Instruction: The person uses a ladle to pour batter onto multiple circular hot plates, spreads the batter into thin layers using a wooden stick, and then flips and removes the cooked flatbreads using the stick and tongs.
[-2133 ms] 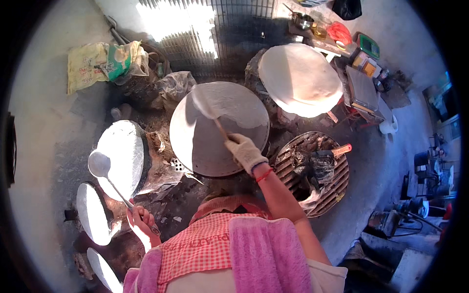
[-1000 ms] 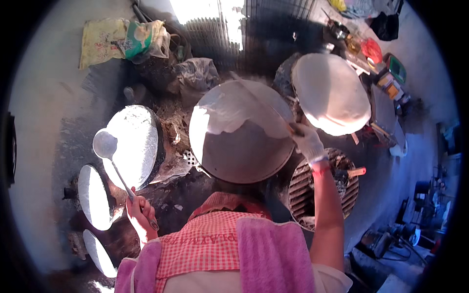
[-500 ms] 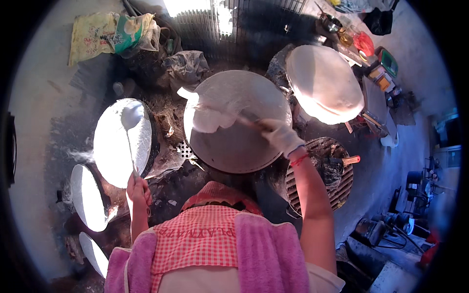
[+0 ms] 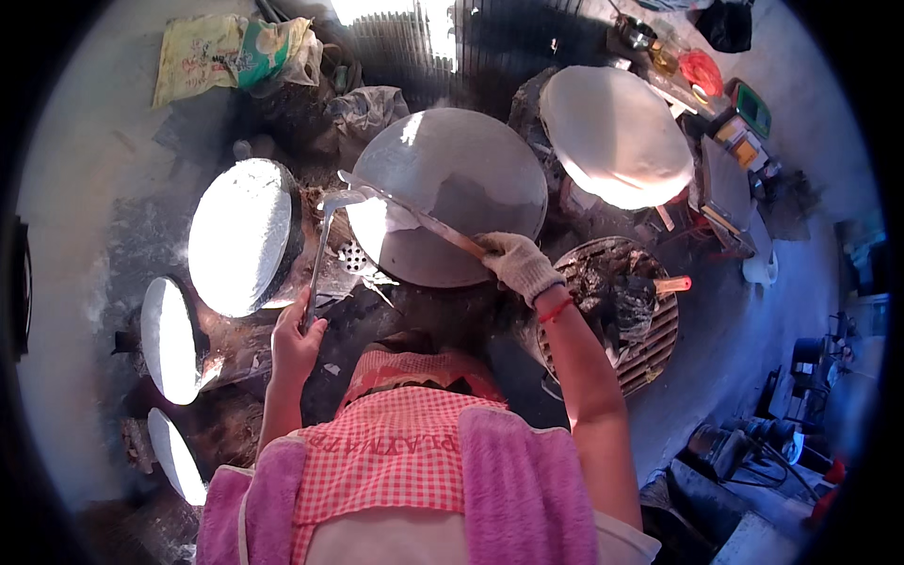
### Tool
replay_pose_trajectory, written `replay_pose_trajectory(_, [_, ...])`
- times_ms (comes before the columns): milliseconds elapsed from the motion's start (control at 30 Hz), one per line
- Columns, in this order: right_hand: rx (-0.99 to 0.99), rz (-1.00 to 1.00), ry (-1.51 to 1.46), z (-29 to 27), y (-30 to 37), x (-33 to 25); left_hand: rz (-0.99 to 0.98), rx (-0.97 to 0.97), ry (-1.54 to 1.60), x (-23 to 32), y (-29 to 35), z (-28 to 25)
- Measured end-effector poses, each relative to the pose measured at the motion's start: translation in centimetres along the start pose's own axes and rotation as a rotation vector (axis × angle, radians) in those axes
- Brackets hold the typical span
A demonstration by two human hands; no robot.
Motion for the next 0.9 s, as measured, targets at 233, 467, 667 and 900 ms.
replay_pose_trajectory(233, [0.157, 0.129, 0.139, 2.8, 15.3, 3.0, 0.107, -0.228, 0.028, 0.3, 5.9, -1.2])
replay_pose_trajectory(467, [0.597, 0.500, 0.037, 16.0, 19.7, 10.2, 0.370, -0.487, 0.402, -2.2, 1.2, 4.3])
replay_pose_trajectory(667, [0.534, 0.205, -0.747, 23.8, 3.0, -4.0, 0.038, -0.524, 1.123, -5.0, 3.0, -6.3])
replay_pose_trajectory(900, [0.497, 0.355, -0.987, 32.1, -1.8, -5.8, -0.351, -0.234, 1.339, -15.2, 4.8, -13.1])
Point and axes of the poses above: each hand's wrist, its own y-axis away from the middle knuckle, its own z-axis out of the palm, x = y × z, the point moved 6 cm from there along -y, towards the middle knuckle, and after that the axes turned 11 degrees about -z, right-handed, at the moved point
